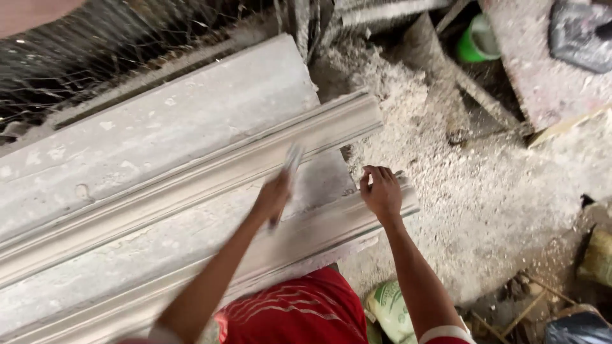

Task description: Scraping excess plaster from decorative cornices using a putty knife to smooth the edges and surfaces.

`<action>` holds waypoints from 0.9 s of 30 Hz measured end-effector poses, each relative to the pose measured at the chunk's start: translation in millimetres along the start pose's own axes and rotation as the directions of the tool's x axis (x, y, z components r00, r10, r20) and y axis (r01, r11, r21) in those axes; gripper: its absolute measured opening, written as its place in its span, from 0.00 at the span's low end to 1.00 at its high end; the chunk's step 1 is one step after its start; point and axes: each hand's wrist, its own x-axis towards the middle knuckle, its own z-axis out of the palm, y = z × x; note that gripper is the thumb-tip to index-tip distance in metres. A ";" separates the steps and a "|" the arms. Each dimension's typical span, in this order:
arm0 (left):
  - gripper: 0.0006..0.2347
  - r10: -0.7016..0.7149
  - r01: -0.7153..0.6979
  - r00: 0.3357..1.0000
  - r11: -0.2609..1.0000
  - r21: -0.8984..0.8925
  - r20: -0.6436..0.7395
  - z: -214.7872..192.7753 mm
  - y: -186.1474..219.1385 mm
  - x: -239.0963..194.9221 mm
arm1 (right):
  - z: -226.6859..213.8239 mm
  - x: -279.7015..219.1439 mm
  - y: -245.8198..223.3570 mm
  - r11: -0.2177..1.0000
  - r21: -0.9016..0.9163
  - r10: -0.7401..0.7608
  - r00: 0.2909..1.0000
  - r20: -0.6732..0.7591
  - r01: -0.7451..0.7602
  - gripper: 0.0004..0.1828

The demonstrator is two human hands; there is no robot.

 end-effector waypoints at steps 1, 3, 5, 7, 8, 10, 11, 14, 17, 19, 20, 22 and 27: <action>0.35 0.014 -0.014 1.000 1.000 -0.005 -0.012 -7.9 -19.8 -47.6 | 2.8 1.9 4.3 1.000 -0.002 -0.014 1.000 -0.014 0.014 0.12; 0.23 -0.137 0.086 0.988 0.875 -0.476 -0.073 -21.8 -70.4 -149.3 | 9.7 -4.9 6.2 0.996 -0.083 0.014 1.000 0.009 -0.014 0.14; 0.22 -0.271 0.102 0.952 0.722 -0.685 -0.143 -21.0 -127.0 -190.1 | 6.1 -16.6 -6.1 0.998 -0.050 0.026 0.999 -0.035 -0.028 0.14; 0.22 -0.413 0.078 0.895 0.515 -0.854 -0.167 -31.3 -163.3 -222.2 | 4.2 -23.5 -38.8 0.999 -0.013 0.033 0.997 -0.074 -0.034 0.14; 0.26 -0.431 0.122 0.879 0.617 -0.777 -0.204 -38.4 -169.3 -237.8 | -0.3 -30.5 -61.6 0.995 0.016 0.098 0.995 -0.035 -0.097 0.12; 0.31 -0.447 0.173 0.864 0.699 -0.694 -0.234 -42.9 -188.8 -240.3 | 9.0 -57.0 -107.0 0.987 0.033 0.158 0.987 0.013 -0.159 0.11; 0.24 -0.333 0.028 0.912 0.634 -0.773 -0.240 -39.6 -201.8 -228.1 | 21.8 -76.8 -129.2 0.943 0.247 0.203 0.973 0.110 -0.224 0.14; 0.22 -0.131 -0.109 0.964 0.594 -0.797 -0.229 -49.4 -145.6 -229.4 | 22.1 -114.6 -216.7 0.719 0.676 -0.008 0.971 0.241 -0.162 0.21; 0.28 0.020 -0.135 0.984 0.741 -0.658 -0.179 -49.6 -53.7 -244.0 | -33.9 -116.5 -281.9 0.430 0.838 -0.206 0.867 0.453 -0.336 0.32; 0.33 0.090 -0.159 0.984 0.832 -0.532 -0.153 -31.6 -34.8 -237.9 | -62.8 -117.6 -293.5 0.315 0.735 -0.186 0.720 0.668 -0.601 0.41; 0.29 0.169 -0.205 0.978 0.870 -0.448 -0.120 -19.9 -34.8 -218.3 | -65.8 -107.3 -283.1 0.422 0.716 -0.115 0.751 0.651 -0.556 0.40; 0.26 0.251 -0.263 0.965 0.897 -0.355 -0.080 -1.9 -29.3 -185.0 | -62.0 -100.2 -239.9 0.523 0.686 -0.045 0.788 0.615 -0.505 0.40; 0.12 0.436 -0.460 0.868 0.886 -0.056 -0.238 29.4 -12.2 -98.4 | -95.4 -90.6 -102.9 0.491 0.683 0.247 0.838 0.486 -0.541 0.26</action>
